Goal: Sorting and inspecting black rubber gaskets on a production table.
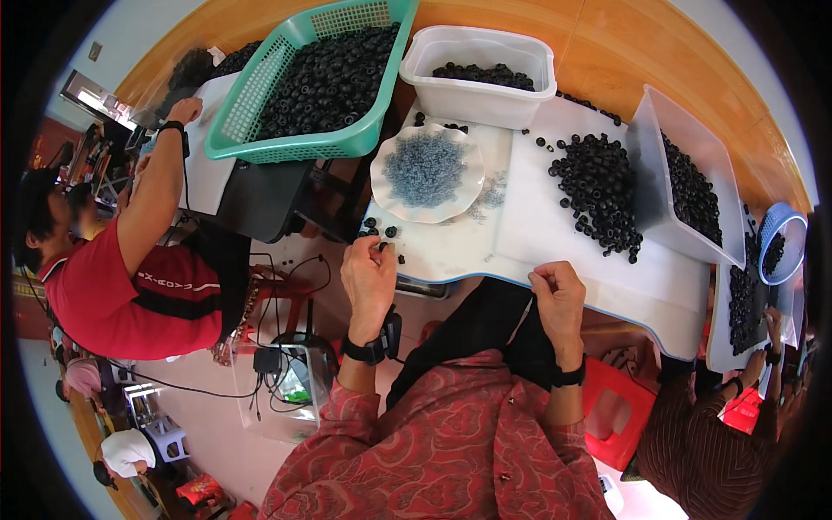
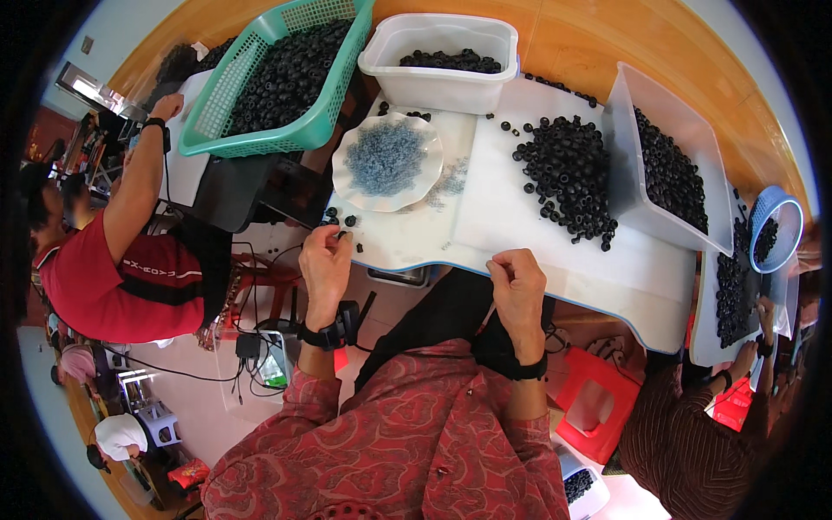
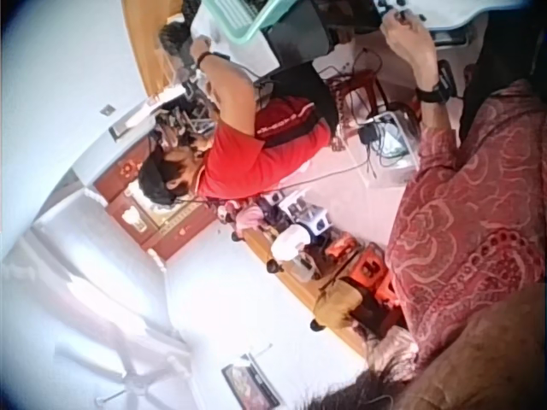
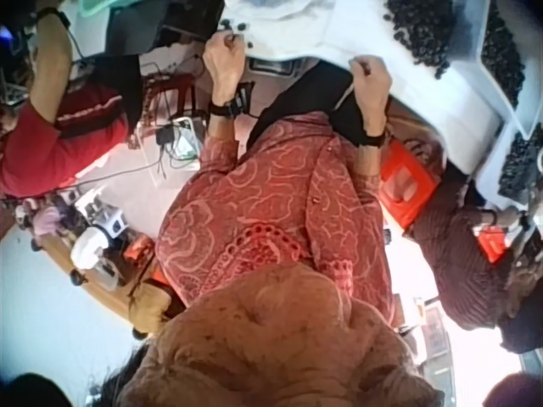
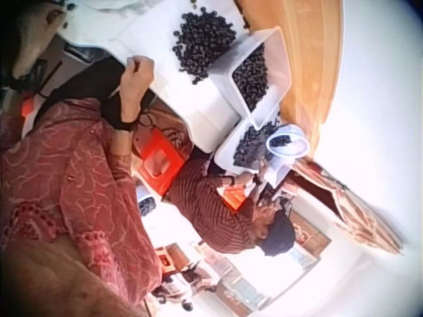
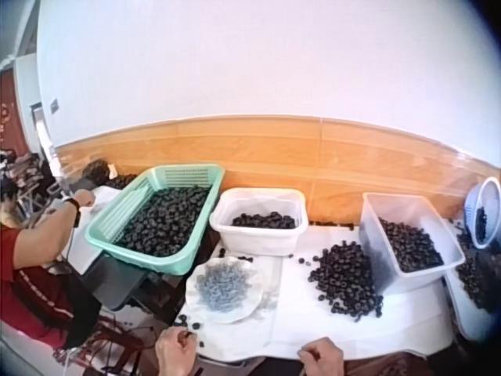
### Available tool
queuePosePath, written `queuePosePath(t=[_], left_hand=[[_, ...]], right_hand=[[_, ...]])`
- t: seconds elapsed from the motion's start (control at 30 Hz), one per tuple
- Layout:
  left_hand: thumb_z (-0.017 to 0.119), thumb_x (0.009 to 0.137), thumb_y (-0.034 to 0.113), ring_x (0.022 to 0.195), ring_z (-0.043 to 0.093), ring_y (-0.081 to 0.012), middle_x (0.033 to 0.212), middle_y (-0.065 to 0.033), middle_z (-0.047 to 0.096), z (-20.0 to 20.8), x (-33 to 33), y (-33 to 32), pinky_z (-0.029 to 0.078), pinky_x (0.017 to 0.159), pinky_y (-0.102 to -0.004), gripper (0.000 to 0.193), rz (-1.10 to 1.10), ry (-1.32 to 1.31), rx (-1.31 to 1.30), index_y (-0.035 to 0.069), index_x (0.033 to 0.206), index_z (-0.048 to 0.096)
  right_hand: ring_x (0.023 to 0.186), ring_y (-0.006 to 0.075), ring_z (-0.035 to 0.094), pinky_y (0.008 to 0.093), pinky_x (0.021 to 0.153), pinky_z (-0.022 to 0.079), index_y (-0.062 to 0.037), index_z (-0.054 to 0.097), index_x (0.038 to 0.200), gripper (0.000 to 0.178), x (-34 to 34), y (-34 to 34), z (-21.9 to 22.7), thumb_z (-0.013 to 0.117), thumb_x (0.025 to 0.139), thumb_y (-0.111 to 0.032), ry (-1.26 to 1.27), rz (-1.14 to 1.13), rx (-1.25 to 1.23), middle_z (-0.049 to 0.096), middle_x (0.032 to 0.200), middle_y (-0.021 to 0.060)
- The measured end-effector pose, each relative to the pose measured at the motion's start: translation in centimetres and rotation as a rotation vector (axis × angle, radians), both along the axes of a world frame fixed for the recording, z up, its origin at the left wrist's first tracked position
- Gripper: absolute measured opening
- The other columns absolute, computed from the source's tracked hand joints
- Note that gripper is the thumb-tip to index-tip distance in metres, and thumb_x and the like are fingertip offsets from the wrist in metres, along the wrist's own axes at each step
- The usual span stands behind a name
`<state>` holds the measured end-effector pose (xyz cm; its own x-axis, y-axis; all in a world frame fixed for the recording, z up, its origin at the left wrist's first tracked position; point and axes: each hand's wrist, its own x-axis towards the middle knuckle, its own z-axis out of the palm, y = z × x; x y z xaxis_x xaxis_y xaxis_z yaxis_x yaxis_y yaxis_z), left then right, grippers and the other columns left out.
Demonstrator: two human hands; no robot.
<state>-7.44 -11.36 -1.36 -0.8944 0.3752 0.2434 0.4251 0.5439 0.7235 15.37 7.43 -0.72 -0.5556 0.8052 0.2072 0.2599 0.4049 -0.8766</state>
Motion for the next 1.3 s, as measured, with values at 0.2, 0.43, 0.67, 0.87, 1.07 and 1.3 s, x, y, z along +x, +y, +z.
queuePosePath(t=[0.2, 0.43, 0.67, 0.87, 1.07, 1.3], left_hand=[[0.07, 0.08, 0.008, 0.076, 0.061, -0.029, 0.083, -0.0133, 0.062, -0.2, -0.2, 0.2, 0.05, 0.07, -0.0396, 0.022, 0.035, 0.006, 0.026, 0.001, 0.1, 0.065], [0.069, 0.085, 0.006, 0.068, 0.062, -0.0248, 0.082, -0.0121, 0.06, 2.5, 2.5, 2.5, 0.051, 0.061, -0.0354, 0.013, -0.14, 0.047, 0.192, 0.003, 0.097, 0.066], [0.074, 0.081, 0.007, 0.066, 0.063, -0.027, 0.083, -0.0118, 0.06, 1.8, 7.1, 7.0, 0.049, 0.058, -0.0344, 0.013, -0.461, -0.024, 0.087, 0.005, 0.094, 0.07], [0.073, 0.082, 0.009, 0.069, 0.062, -0.0341, 0.084, -0.012, 0.058, 0.9, 7.5, 8.2, 0.05, 0.06, -0.0421, 0.009, -0.495, 0.104, -0.061, 0.006, 0.089, 0.069], [0.069, 0.084, 0.004, 0.069, 0.062, -0.0351, 0.085, -0.0134, 0.059, 0.0, 7.0, 8.5, 0.049, 0.06, -0.0425, 0.013, -0.483, 0.127, -0.012, 0.005, 0.096, 0.066], [0.063, 0.093, 0.003, 0.066, 0.063, -0.015, 0.081, -0.0081, 0.066, 1.8, 6.0, 8.0, 0.053, 0.06, -0.0272, 0.007, -0.451, -0.813, 0.364, -0.001, 0.099, 0.064]], right_hand=[[0.063, 0.0099, 0.056, 0.0242, 0.058, 0.046, 0.0006, 0.061, 0.087, 0.008, 0.0, 0.4, -0.7, 0.069, 0.084, 0.002, 0.015, 0.007, -0.037, 0.061, 0.073, 0.0046], [0.06, 0.0099, 0.057, 0.0244, 0.056, 0.046, -0.0001, 0.062, 0.086, 0.008, 0.0, 0.7, -0.9, 0.07, 0.083, 0.001, 0.057, 0.001, -0.12, 0.062, 0.072, 0.0045], [0.061, 0.0097, 0.057, 0.0242, 0.057, 0.047, -0.0002, 0.062, 0.086, 0.008, 0.1, 0.8, -0.7, 0.07, 0.084, 0.001, 0.043, 0.003, -0.167, 0.062, 0.071, 0.0043], [0.064, 0.0057, 0.056, 0.021, 0.059, 0.046, -0.0011, 0.06, 0.088, 0.007, 0.3, 0.8, -0.6, 0.068, 0.088, 0.0, 0.006, 0.041, -0.154, 0.061, 0.071, 0.0003], [0.063, 0.0062, 0.056, 0.0215, 0.058, 0.045, -0.001, 0.06, 0.088, 0.008, 0.3, 0.9, -0.2, 0.068, 0.088, 0.0, 0.009, 0.045, -0.136, 0.061, 0.071, 0.001], [0.062, 0.0141, 0.06, 0.0266, 0.057, 0.047, 0.0001, 0.062, 0.085, 0.007, 0.3, 0.7, 0.1, 0.069, 0.084, 0.0, 0.022, 0.014, -0.146, 0.061, 0.078, 0.008]])
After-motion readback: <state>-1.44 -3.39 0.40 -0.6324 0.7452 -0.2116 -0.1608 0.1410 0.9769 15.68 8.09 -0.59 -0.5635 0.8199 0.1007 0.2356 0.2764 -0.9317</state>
